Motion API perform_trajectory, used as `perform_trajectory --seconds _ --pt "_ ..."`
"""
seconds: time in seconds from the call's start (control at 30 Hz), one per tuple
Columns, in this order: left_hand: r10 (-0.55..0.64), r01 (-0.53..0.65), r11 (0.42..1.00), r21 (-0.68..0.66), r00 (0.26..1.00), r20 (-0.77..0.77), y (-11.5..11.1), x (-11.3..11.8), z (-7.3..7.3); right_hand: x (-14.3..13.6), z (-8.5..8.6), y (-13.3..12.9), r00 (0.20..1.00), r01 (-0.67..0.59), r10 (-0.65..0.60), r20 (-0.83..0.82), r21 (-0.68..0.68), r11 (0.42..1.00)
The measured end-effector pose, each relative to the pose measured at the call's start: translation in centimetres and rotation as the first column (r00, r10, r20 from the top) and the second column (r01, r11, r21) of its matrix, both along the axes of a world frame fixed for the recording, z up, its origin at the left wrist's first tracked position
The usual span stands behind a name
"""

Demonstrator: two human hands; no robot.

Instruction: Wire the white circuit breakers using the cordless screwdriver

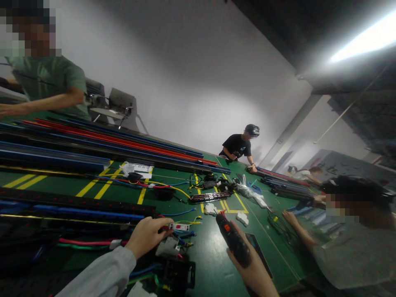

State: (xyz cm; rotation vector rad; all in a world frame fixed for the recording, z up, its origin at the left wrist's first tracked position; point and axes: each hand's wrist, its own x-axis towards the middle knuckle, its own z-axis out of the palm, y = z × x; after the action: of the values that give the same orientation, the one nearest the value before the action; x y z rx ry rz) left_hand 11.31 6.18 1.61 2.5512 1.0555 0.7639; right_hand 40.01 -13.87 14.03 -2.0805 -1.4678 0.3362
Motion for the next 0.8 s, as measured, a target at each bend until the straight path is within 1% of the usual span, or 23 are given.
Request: perform_trajectory --seconds 0.03,0.1,0.17,0.23,0.33,0.4,0.5,0.6,0.67,0.7,0.73,0.77,0.8 --pt "0.003 -0.003 1.000 0.000 1.000 -0.003 0.1 0.0 0.0 0.3 -1.6 -0.3 0.999 -0.009 0.010 0.053 -0.023 1.000" --pt "-0.002 0.002 1.000 -0.001 1.000 -0.010 0.2 0.0 -0.1 0.8 -4.4 -0.7 0.990 0.029 -0.009 0.139 -0.138 0.990" --pt "-0.015 0.015 1.000 0.000 1.000 -0.015 0.3 0.1 -0.3 1.0 -6.5 -1.0 0.974 0.086 -0.030 0.226 -0.242 0.967" --pt "-0.018 0.018 1.000 0.008 1.000 -0.017 0.4 0.2 -0.5 1.0 -7.8 -0.9 0.948 0.121 -0.023 0.319 -0.291 0.949" --pt "0.012 -0.012 0.999 0.029 1.000 -0.009 0.3 0.4 -0.9 0.7 -8.9 -0.3 0.904 0.174 -0.016 0.426 -0.335 0.926" --pt "0.030 -0.030 0.999 0.044 1.000 -0.005 0.3 0.5 -1.2 0.6 -9.3 0.1 0.901 0.170 0.011 0.433 -0.377 0.911" --pt "0.050 -0.049 0.997 0.067 0.999 -0.020 0.5 0.6 -1.8 1.2 -9.3 0.1 0.936 0.089 0.075 0.343 -0.440 0.894" --pt "0.073 -0.070 0.994 0.086 0.997 -0.031 0.8 0.6 -2.2 3.0 -8.3 0.0 0.978 -0.036 0.132 0.159 -0.498 0.866" --pt "0.084 -0.080 0.992 0.093 0.996 -0.040 1.0 0.7 -2.4 4.8 -7.2 0.8 0.985 -0.098 0.157 0.066 -0.535 0.839" --pt "0.089 -0.084 0.992 0.095 0.995 -0.046 1.0 0.7 -2.5 5.7 -6.7 1.7 0.986 -0.098 0.154 0.058 -0.544 0.833" --pt "0.090 -0.085 0.992 0.097 0.995 -0.049 1.0 0.7 -2.5 6.6 -6.3 2.9 0.986 -0.062 0.133 0.100 -0.524 0.850" --pt "0.086 -0.082 0.992 0.098 0.995 -0.046 1.0 0.7 -2.5 7.5 -6.0 4.4 0.982 0.019 0.073 0.173 -0.481 0.877" --pt "0.077 -0.073 0.993 0.096 0.996 -0.037 1.0 0.7 -2.5 8.2 -5.8 6.1 0.977 0.063 0.035 0.211 -0.440 0.896"
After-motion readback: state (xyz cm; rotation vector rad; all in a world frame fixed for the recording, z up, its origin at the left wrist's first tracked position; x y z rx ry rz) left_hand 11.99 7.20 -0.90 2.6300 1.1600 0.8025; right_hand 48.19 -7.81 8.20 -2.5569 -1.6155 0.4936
